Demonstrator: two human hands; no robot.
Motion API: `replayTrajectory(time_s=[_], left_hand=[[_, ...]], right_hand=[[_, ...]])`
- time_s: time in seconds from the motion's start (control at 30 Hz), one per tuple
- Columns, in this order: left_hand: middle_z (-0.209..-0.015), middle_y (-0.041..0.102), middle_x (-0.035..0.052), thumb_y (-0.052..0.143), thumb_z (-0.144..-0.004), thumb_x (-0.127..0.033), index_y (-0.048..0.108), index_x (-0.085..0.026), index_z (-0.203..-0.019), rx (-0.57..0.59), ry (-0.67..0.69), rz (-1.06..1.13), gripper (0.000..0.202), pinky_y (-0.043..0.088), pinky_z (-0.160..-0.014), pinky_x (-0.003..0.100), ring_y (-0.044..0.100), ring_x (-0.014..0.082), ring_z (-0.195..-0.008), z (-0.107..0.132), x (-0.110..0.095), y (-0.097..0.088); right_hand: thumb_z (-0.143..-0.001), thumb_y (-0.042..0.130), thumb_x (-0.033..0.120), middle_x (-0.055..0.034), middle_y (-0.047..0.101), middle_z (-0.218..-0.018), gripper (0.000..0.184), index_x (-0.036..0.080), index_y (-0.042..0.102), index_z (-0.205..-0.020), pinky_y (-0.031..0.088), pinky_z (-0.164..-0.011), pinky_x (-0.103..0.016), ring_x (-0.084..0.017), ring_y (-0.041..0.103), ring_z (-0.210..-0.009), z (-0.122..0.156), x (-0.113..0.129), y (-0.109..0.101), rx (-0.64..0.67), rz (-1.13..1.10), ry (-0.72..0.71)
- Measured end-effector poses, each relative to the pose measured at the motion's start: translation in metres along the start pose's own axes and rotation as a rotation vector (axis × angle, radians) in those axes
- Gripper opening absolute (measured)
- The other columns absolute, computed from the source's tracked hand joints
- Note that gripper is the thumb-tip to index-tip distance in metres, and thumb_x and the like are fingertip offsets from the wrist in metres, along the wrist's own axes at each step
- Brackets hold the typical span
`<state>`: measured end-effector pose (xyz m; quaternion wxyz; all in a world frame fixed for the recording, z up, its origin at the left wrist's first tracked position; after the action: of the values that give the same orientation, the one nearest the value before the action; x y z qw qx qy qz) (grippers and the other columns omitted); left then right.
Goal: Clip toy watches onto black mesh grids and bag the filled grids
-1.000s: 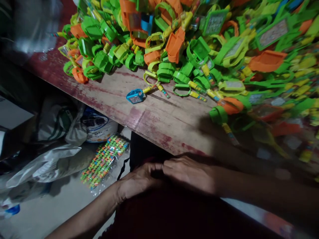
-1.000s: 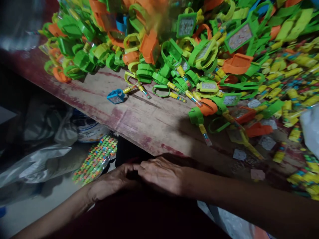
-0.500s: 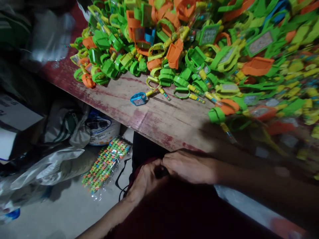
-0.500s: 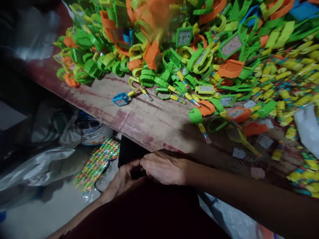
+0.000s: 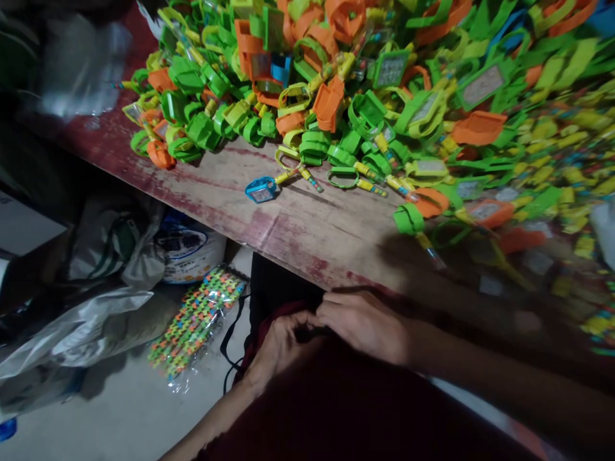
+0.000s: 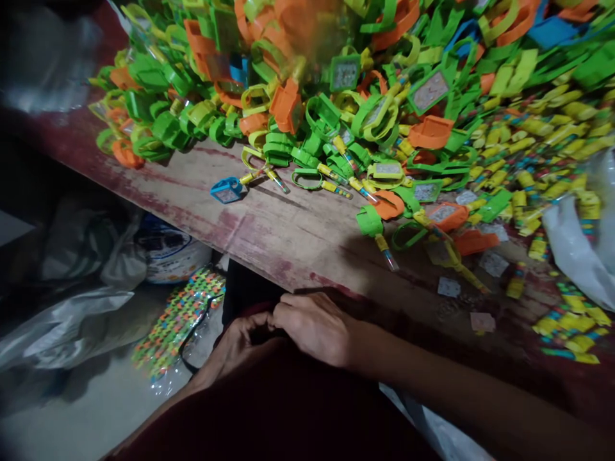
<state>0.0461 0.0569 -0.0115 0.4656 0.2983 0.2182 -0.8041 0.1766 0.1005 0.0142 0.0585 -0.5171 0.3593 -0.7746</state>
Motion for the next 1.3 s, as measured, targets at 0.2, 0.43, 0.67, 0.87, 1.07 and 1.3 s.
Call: replayTrajectory(time_s=[0.2, 0.43, 0.67, 0.87, 1.07, 1.3], left_hand=[[-0.085, 0.067, 0.0049, 0.064, -0.075, -0.046, 0.07, -0.017, -0.092, -0.019, -0.034, -0.01, 0.034, 0.046, -0.068, 0.028, 0.058, 0.0174, -0.076, 0.001, 0.007, 0.0], [-0.085, 0.064, 0.0041, 0.064, -0.075, -0.046, 0.066, -0.017, -0.092, -0.043, -0.008, -0.056, 0.033, 0.045, -0.075, 0.029, 0.057, 0.0183, -0.08, 0.003, 0.004, -0.005], [-0.079, 0.064, 0.0004, 0.065, -0.077, -0.042, 0.054, -0.02, -0.097, -0.005, 0.066, 0.004, 0.032, 0.044, -0.069, 0.025, 0.058, 0.0149, -0.074, 0.006, 0.003, -0.005], [-0.083, 0.064, 0.002, 0.062, -0.079, -0.046, 0.057, -0.02, -0.089, 0.03, 0.092, -0.028, 0.029, 0.042, -0.07, 0.026, 0.057, 0.0152, -0.077, 0.005, 0.007, -0.005], [-0.08, 0.061, 0.0019, 0.059, -0.079, -0.051, 0.06, -0.018, -0.09, 0.015, 0.052, 0.001, 0.034, 0.041, -0.067, 0.026, 0.055, 0.015, -0.073, 0.007, 0.006, -0.005], [-0.079, 0.062, 0.0013, 0.058, -0.08, -0.039, 0.063, -0.017, -0.089, 0.046, 0.063, -0.084, 0.025, 0.041, -0.064, 0.024, 0.055, 0.0129, -0.071, 0.004, 0.002, -0.003]], right_hand=[[-0.098, 0.038, 0.028, -0.0056, 0.065, -0.083, 0.027, 0.018, 0.063, -0.094, 0.045, -0.063, -0.027, -0.016, 0.061, -0.071, 0.048, -0.012, 0.013, -0.28, -0.145, 0.206], [-0.085, 0.05, 0.035, -0.0119, 0.066, -0.116, 0.046, 0.018, 0.05, -0.128, 0.055, -0.078, -0.037, -0.025, 0.066, -0.1, 0.054, -0.018, 0.034, -0.29, -0.214, 0.471], [-0.093, 0.048, 0.046, -0.014, 0.062, -0.125, 0.051, 0.017, 0.053, -0.134, 0.05, -0.089, -0.039, -0.025, 0.06, -0.11, 0.041, -0.017, 0.029, -0.153, -0.366, 0.266], [-0.086, 0.059, 0.046, -0.0066, 0.069, -0.094, 0.033, 0.018, 0.069, -0.101, 0.046, -0.074, -0.03, -0.019, 0.063, -0.082, 0.031, -0.021, 0.023, -0.139, -0.573, 0.266], [-0.084, 0.057, 0.029, -0.0049, 0.066, -0.09, 0.019, 0.018, 0.064, -0.097, 0.045, -0.07, -0.027, -0.017, 0.061, -0.078, 0.031, -0.017, 0.03, -0.188, -0.51, 0.269], [-0.085, 0.061, 0.037, -0.0056, 0.064, -0.091, 0.025, 0.016, 0.062, -0.099, 0.048, -0.077, -0.031, -0.017, 0.06, -0.08, 0.034, -0.021, 0.033, -0.231, -0.63, 0.242]])
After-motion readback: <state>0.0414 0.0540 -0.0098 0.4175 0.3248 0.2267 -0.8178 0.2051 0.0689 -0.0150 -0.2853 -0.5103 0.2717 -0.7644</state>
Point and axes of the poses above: each hand's wrist, its own z-axis away from the middle knuckle, its own y-axis out of the palm, x = y × z, the point moved 5 cm from there along -z, towards the middle knuckle
